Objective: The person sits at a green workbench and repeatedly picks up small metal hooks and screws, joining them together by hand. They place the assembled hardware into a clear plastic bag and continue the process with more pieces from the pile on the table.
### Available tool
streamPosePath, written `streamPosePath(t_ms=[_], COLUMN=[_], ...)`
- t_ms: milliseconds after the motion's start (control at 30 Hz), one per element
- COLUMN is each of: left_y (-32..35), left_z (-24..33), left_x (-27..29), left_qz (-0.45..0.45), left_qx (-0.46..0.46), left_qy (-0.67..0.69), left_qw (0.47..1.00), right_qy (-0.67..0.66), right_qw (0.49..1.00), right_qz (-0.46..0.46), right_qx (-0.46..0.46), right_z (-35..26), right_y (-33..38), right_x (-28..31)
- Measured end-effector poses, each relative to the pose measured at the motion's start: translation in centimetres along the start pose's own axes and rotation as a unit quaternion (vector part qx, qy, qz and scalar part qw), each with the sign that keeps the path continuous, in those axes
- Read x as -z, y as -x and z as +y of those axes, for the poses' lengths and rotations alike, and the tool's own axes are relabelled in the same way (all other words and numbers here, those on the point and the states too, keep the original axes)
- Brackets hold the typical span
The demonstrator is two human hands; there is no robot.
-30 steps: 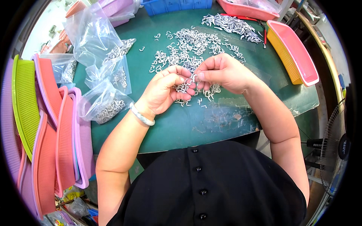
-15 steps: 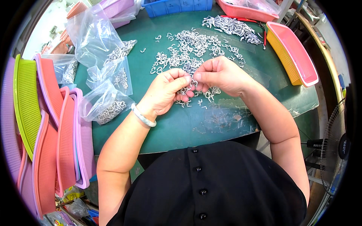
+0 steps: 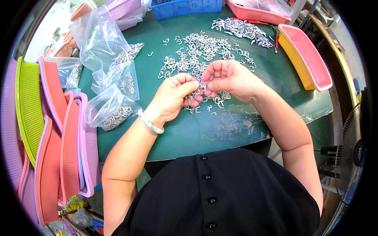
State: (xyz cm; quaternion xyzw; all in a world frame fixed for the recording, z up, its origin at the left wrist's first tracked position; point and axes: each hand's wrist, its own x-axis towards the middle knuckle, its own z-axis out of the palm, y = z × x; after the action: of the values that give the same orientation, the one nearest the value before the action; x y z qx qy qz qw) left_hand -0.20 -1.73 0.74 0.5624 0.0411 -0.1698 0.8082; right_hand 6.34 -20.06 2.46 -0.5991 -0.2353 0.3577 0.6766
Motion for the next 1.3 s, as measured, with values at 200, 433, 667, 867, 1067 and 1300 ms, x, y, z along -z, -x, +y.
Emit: streamPosePath(t_ms=[200,433,667,867,1067,1300], left_y=[-0.03,-0.10,-0.03,0.04,0.03,0.31], left_z=[-0.04,-0.14,0.08,0.12,-0.15,0.09], left_x=[0.00,0.04,-0.24,-0.38,-0.20,-0.32], left_qz=[-0.004,-0.012,-0.003,-0.006,-0.021,-0.028], left_qx=[0.009,0.016,0.029,0.029,0.018,0.011], left_qy=[0.027,0.047,0.057,0.071,0.037,0.045], left_qw=[1.000,0.999,0.998,0.997,0.999,0.999], right_qy=[0.031,0.081,0.081,0.094,0.096,0.073], right_qw=[0.999,0.996,0.996,0.995,0.994,0.996], right_qz=[0.005,0.021,0.022,0.033,0.039,0.038], right_qx=[0.012,0.011,0.020,0.020,0.028,0.017], right_z=[0.29,0.06,0.40,0.13,0.41,0.34], right_y=[-0.13,-0.04,-0.16,-0.04,-0.16,-0.22], right_x=[-0.12,-0.52,-0.35,-0.56,-0.48,-0.16])
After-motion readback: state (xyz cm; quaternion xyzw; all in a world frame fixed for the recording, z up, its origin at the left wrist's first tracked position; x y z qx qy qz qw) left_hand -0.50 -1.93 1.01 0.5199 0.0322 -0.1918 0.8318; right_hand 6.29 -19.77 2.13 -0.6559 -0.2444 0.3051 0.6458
